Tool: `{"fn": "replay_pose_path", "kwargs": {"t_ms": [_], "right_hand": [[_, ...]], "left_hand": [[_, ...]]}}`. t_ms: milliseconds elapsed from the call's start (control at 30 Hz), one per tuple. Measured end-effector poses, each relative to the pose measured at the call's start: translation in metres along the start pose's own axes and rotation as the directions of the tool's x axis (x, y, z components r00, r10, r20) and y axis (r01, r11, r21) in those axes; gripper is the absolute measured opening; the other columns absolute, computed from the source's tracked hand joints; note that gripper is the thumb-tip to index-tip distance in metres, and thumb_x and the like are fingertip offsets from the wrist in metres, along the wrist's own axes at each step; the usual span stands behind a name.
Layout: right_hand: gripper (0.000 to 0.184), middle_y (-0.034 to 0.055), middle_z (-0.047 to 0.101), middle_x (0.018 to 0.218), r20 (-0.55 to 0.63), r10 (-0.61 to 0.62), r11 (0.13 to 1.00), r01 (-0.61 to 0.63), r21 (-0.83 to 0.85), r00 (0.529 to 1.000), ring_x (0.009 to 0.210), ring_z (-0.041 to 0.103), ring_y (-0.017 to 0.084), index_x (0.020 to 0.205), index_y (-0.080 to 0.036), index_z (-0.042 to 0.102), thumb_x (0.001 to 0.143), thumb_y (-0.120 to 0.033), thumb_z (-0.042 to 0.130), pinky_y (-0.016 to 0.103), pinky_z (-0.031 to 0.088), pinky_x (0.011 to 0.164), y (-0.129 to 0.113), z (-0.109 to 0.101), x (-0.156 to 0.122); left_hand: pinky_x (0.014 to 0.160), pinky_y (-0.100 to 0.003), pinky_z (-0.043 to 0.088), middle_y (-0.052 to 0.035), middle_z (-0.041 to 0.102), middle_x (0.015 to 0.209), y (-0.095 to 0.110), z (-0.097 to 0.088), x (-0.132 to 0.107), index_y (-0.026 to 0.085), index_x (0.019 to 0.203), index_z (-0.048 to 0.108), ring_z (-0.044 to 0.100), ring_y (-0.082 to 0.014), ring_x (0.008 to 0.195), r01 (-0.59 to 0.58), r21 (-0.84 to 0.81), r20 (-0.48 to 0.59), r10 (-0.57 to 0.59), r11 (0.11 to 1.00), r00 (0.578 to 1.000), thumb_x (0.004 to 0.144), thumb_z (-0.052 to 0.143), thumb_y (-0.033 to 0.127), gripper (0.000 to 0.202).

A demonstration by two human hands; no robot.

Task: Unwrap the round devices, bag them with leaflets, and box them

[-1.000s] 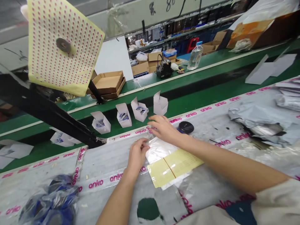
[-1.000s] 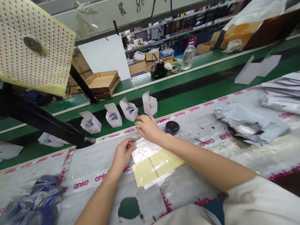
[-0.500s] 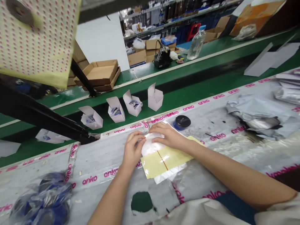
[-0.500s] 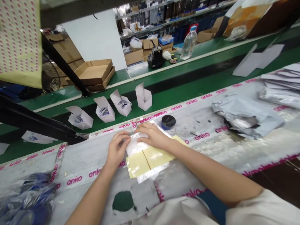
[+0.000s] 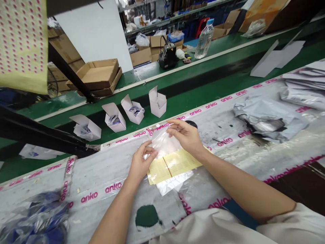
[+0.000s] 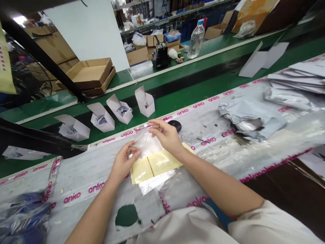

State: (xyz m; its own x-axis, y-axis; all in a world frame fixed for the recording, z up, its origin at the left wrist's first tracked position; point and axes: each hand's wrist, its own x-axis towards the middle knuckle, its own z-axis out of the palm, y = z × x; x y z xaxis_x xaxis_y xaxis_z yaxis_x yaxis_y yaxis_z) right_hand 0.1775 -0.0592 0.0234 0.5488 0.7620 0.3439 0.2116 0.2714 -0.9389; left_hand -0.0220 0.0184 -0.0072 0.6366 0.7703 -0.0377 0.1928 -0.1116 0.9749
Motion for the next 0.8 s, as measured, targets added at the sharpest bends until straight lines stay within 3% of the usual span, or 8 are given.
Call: {"fn": "replay_pose_path", "kwargs": {"t_ms": [167, 267, 333, 400, 500, 567, 633, 800], "right_hand": [[0.029, -0.0007, 0.07, 0.086, -0.11, 0.004, 0.991, 0.011, 0.133, 0.994, 0.066, 0.066, 0.013, 0.109, -0.022, 0.07, 0.081, -0.027, 0.078, 0.03, 0.056, 0.067, -0.013, -0.009, 0.009], [0.032, -0.0011, 0.07, 0.081, -0.064, 0.062, 0.967, -0.044, 0.252, 0.996, 0.065, 0.066, 0.013, 0.107, -0.022, 0.069, 0.078, -0.029, 0.081, 0.03, 0.055, 0.068, -0.02, -0.011, 0.013], [0.038, -0.0004, 0.071, 0.079, 0.018, 0.152, 0.921, -0.148, 0.36, 0.988, 0.062, 0.065, 0.013, 0.106, -0.021, 0.067, 0.074, -0.032, 0.086, 0.029, 0.054, 0.067, -0.024, -0.013, 0.014], [0.047, -0.0009, 0.071, 0.077, 0.144, 0.272, 0.825, -0.308, 0.474, 0.951, 0.058, 0.062, 0.011, 0.105, -0.021, 0.065, 0.068, -0.034, 0.091, 0.026, 0.051, 0.062, -0.028, -0.016, 0.013], [0.053, -0.0044, 0.066, 0.069, 0.32, 0.386, 0.67, -0.501, 0.547, 0.865, 0.055, 0.058, 0.009, 0.102, -0.022, 0.06, 0.064, -0.036, 0.094, 0.023, 0.045, 0.058, -0.033, -0.019, 0.01], [0.047, -0.0047, 0.063, 0.067, 0.349, 0.402, 0.672, -0.532, 0.515, 0.846, 0.057, 0.057, 0.01, 0.094, -0.021, 0.06, 0.066, -0.04, 0.093, 0.022, 0.043, 0.058, -0.032, -0.019, 0.007], [0.043, -0.0035, 0.063, 0.067, 0.317, 0.4, 0.726, -0.509, 0.463, 0.86, 0.059, 0.055, 0.009, 0.086, -0.019, 0.061, 0.068, -0.043, 0.092, 0.021, 0.04, 0.059, -0.029, -0.017, 0.005], [0.045, -0.0009, 0.066, 0.069, 0.218, 0.357, 0.802, -0.418, 0.427, 0.908, 0.061, 0.054, 0.01, 0.077, -0.016, 0.069, 0.06, -0.05, 0.093, 0.025, 0.04, 0.062, -0.021, -0.007, 0.0]], "left_hand": [[0.095, -0.039, 0.051, -0.0088, 0.072, 0.107, 0.008, -0.002, -0.005, 0.018, 0.115, 0.068, 0.067, -0.0208, 0.098, -0.091, 0.068, -0.092, 0.097, 0.994, 0.991, 0.083, 0.07, 0.034, 0.035], [0.114, -0.041, 0.04, -0.0094, 0.062, 0.137, 0.028, -0.001, -0.004, 0.024, 0.124, 0.065, 0.055, -0.0243, 0.13, -0.215, 0.079, -0.232, 0.227, 0.973, 0.946, 0.086, 0.071, 0.042, 0.042], [0.118, -0.04, 0.035, -0.0084, 0.059, 0.143, 0.046, 0.001, 0.003, 0.026, 0.129, 0.063, 0.049, -0.0247, 0.137, -0.196, -0.074, -0.248, 0.172, 0.978, 0.953, 0.087, 0.07, 0.052, 0.05], [0.11, -0.04, 0.044, -0.0121, 0.066, 0.132, 0.062, 0.006, 0.013, 0.022, 0.126, 0.065, 0.059, -0.0259, 0.126, -0.035, -0.348, -0.131, -0.012, 0.937, 0.991, 0.087, 0.063, 0.065, 0.059], [0.085, -0.035, 0.054, -0.0136, 0.073, 0.11, 0.076, 0.018, 0.03, 0.017, 0.118, 0.07, 0.07, -0.0231, 0.094, 0.208, -0.545, 0.121, -0.169, 0.812, 0.978, 0.079, 0.071, 0.067, 0.063], [0.086, -0.031, 0.053, -0.0113, 0.072, 0.115, 0.079, 0.027, 0.039, 0.02, 0.12, 0.071, 0.069, -0.0206, 0.094, 0.171, -0.51, 0.137, -0.117, 0.843, 0.984, 0.071, 0.084, 0.053, 0.06], [0.092, -0.032, 0.052, -0.0098, 0.073, 0.117, 0.077, 0.035, 0.046, 0.023, 0.115, 0.074, 0.068, -0.021, 0.1, 0.038, -0.427, 0.086, -0.001, 0.903, 0.996, 0.068, 0.088, 0.047, 0.055], [0.088, -0.037, 0.055, -0.0103, 0.074, 0.089, 0.066, 0.037, 0.05, 0.02, 0.072, 0.076, 0.069, -0.027, 0.093, -0.159, -0.218, -0.009, 0.161, 0.963, 0.987, 0.064, 0.086, 0.056, 0.038]]}}
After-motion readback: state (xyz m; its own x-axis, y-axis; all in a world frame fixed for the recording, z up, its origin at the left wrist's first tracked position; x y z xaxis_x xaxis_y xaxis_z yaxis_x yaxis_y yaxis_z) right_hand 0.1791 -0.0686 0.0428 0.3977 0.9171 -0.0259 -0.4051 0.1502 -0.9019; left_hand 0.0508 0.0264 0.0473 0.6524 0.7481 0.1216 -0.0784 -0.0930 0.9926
